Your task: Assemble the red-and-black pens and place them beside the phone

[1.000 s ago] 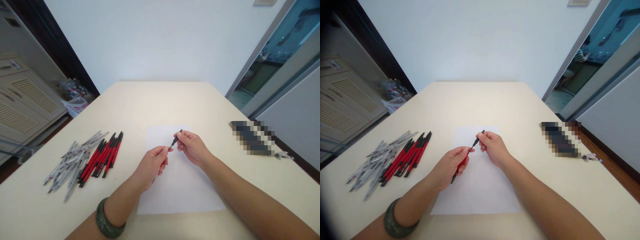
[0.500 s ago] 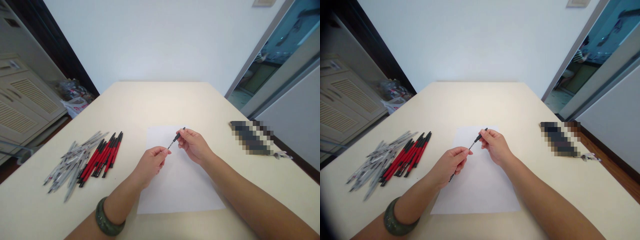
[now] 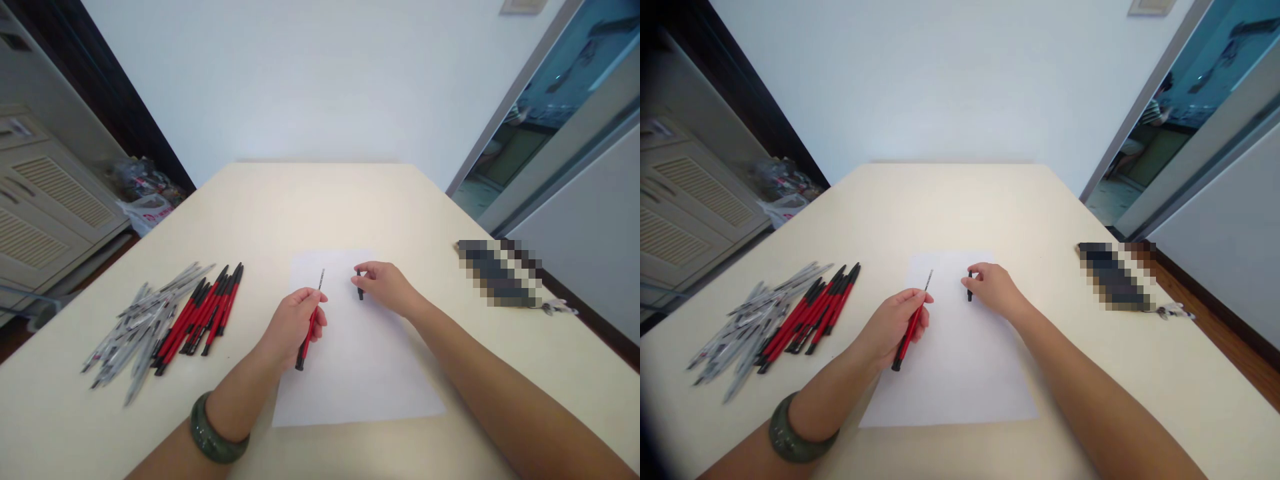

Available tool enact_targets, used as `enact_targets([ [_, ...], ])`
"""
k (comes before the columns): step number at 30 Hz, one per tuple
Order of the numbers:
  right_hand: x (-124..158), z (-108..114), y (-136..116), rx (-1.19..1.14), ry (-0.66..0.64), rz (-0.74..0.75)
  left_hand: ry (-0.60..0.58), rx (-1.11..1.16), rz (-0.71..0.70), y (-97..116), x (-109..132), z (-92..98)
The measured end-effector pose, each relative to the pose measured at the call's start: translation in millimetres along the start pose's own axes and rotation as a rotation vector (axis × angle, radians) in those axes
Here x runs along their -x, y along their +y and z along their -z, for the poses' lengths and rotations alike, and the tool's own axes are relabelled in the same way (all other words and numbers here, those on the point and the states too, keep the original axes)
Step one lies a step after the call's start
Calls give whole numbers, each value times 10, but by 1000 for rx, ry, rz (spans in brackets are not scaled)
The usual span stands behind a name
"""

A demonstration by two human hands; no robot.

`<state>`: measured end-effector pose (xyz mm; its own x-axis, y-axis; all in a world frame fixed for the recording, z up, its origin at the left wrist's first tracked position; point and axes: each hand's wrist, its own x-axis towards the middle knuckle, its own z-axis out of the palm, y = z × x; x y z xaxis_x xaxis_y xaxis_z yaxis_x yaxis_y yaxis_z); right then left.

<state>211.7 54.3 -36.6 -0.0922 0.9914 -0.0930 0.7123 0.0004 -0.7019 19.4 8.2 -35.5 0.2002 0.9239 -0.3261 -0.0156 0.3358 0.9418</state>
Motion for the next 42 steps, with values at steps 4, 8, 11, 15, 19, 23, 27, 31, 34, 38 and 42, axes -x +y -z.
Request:
enact_targets([
  [4, 3, -59, 2, 304, 34, 45, -3, 1, 8, -16, -8, -4],
  [8, -12, -81, 34, 370, 41, 43, -6, 0, 13, -42, -20, -1],
  [11, -34, -51, 58, 375, 44, 44, -7, 4, 13, -55, -22, 8],
  [15, -11, 26, 2, 231, 118, 43, -14, 16, 7, -32, -4, 0],
  [19, 108, 34, -195, -314, 96, 8, -47, 33, -3, 37, 45, -52],
  [23, 238, -28, -386, -679, -103, -31, -141, 43, -40, 90, 101, -106],
  [27, 299, -87, -447, -820, -184, -60, -171, 32, -61, 98, 123, -122],
  [31, 291, -108, -431, -884, -169, -111, -160, 24, -48, 105, 127, -118],
  [34, 233, -42, -391, -900, -124, -102, -160, 28, -24, 109, 129, -121],
  [38, 130, 147, -291, -721, 92, -33, -137, 45, 10, 93, 123, -131],
  [42, 109, 199, -229, -120, 60, 9, -74, 98, 9, 64, 101, -123],
])
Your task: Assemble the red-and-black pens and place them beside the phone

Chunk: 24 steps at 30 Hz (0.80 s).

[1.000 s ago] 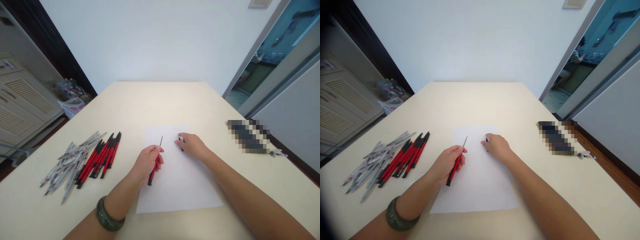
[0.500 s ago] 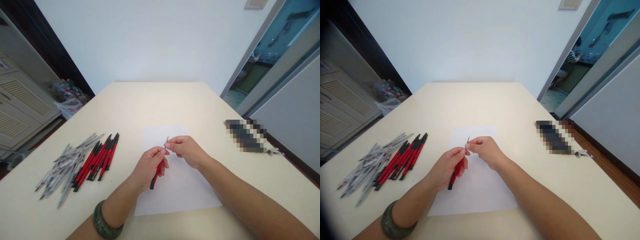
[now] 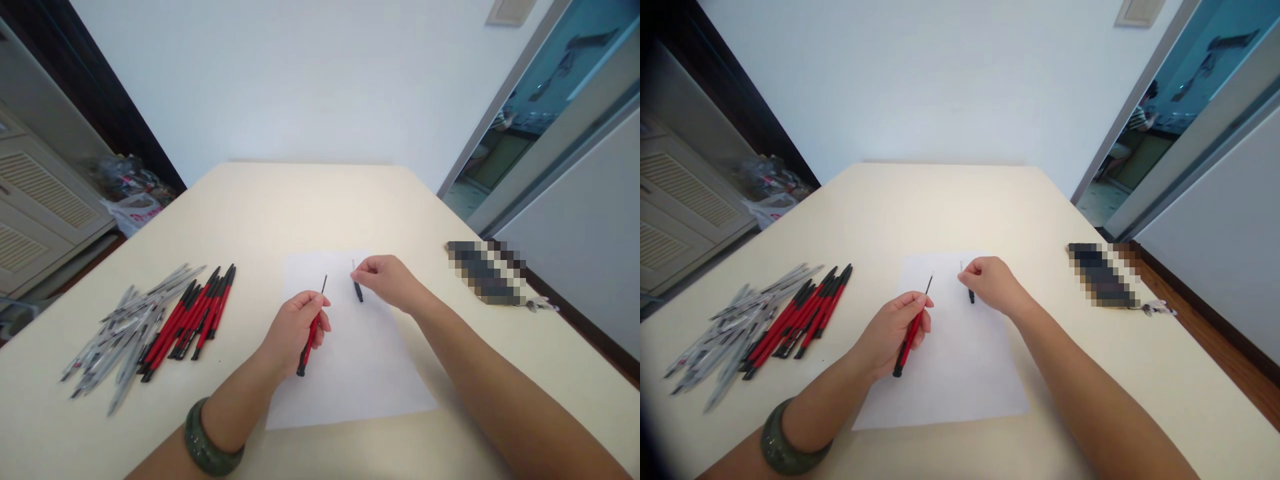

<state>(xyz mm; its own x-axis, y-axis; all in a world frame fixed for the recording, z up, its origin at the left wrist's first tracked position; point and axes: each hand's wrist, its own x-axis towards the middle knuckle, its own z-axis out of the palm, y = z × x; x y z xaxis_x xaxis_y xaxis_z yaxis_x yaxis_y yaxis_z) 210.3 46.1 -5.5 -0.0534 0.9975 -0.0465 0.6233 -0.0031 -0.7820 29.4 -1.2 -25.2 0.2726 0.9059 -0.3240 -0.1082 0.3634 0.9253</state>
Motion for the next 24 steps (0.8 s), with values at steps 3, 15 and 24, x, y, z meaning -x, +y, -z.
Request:
enact_targets([
  [3, 24, -105, 0, 412, -112, -4, 10, 35, -15, -15, -18, 22],
  [15, -32, -304, 48, 711, -79, -37, -2, 50, -17, -17, -24, 28],
  [24, -19, -192, -3, 637, -58, 1, 0, 42, -23, -12, -26, 37],
])
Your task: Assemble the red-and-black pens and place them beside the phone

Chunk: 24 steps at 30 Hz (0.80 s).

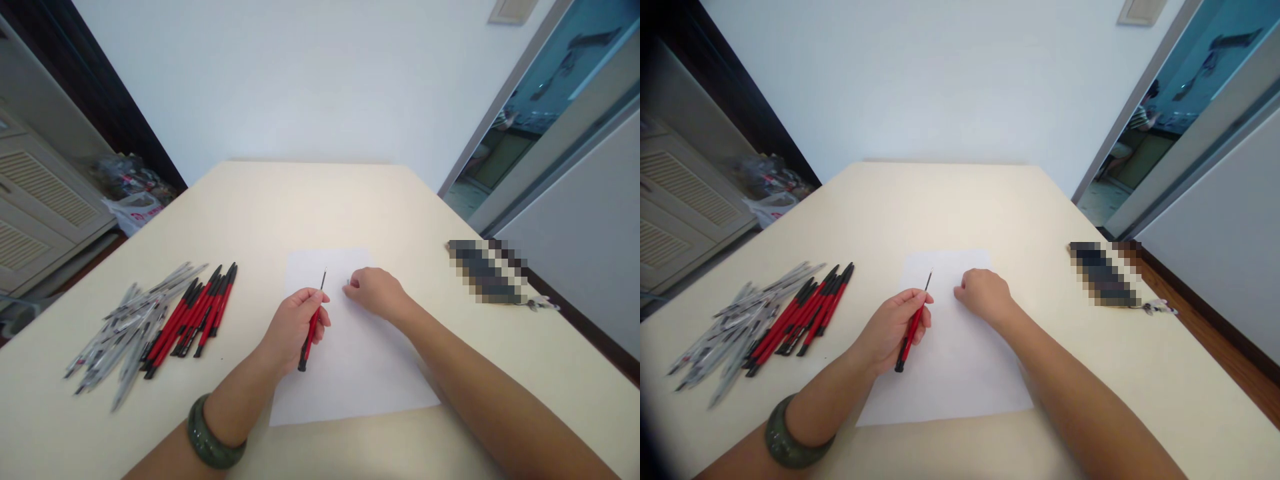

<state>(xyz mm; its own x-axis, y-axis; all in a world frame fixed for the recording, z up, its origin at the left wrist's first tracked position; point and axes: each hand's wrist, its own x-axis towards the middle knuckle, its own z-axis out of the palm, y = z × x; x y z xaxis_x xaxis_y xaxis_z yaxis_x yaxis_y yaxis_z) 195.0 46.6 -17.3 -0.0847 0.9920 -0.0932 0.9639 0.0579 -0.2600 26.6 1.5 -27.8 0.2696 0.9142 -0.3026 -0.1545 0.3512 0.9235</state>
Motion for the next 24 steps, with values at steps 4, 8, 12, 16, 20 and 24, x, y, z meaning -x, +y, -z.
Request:
enact_targets([
  [4, 60, 233, 95, -427, 140, -5, -3, 14, -1, 16, 8, -7],
  [8, 146, 250, 99, -826, 92, -20, -46, 62, 5, 24, 24, -16],
  [12, 242, 88, -19, -919, -148, 33, -51, 118, 10, 29, 36, -24],
  [16, 359, 3, -151, -914, -293, 105, -4, 189, -84, 44, 33, -47],
  [20, 454, -16, -268, -975, -423, 147, 13, 261, -147, 54, 40, -67],
  [24, 519, -51, -342, -1065, -472, 133, -91, 317, -77, 44, 72, -89],
])
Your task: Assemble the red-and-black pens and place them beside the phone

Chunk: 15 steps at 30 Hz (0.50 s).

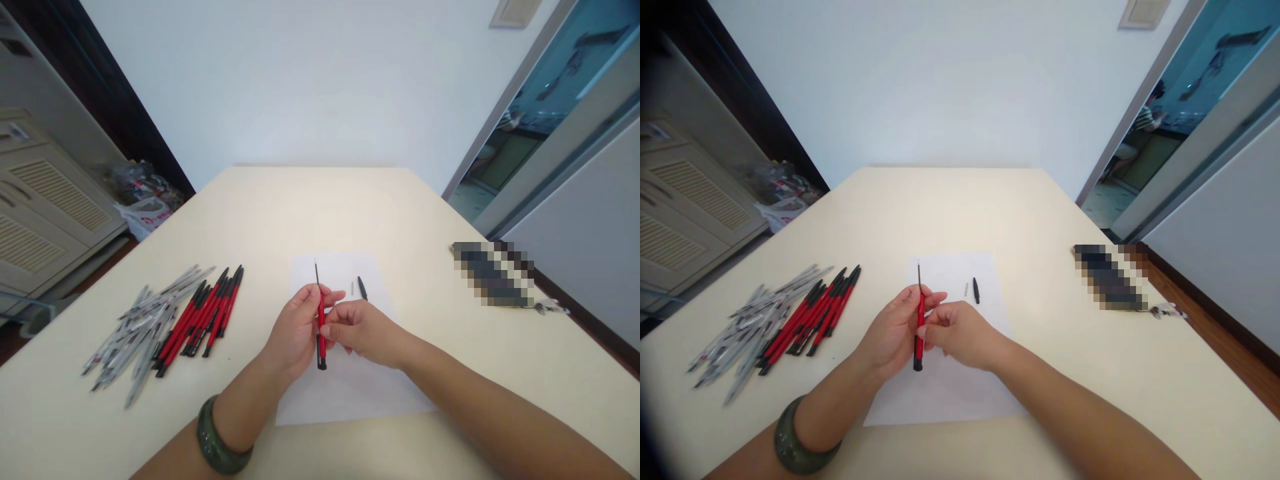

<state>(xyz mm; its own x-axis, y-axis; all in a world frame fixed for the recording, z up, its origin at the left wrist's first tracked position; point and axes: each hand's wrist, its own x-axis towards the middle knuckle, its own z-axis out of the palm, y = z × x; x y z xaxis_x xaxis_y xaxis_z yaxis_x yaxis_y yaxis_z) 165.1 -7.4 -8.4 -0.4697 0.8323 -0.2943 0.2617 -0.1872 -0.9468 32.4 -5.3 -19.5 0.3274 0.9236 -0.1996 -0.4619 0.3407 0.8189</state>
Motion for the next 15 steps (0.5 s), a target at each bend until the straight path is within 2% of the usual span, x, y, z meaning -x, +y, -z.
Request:
enact_targets([
  [3, 33, -26, 39, -71, -14, -8, -62, 9, 17, -25, 24, -38],
  [5, 66, -19, 76, -116, -17, -6, -62, -33, 21, -45, 27, -65],
  [10, 193, 76, 164, -112, 3, -50, 157, -355, -72, -61, -60, -54],
  [15, 377, 300, 229, 13, -116, -161, 240, -529, -82, 4, -315, 63],
])
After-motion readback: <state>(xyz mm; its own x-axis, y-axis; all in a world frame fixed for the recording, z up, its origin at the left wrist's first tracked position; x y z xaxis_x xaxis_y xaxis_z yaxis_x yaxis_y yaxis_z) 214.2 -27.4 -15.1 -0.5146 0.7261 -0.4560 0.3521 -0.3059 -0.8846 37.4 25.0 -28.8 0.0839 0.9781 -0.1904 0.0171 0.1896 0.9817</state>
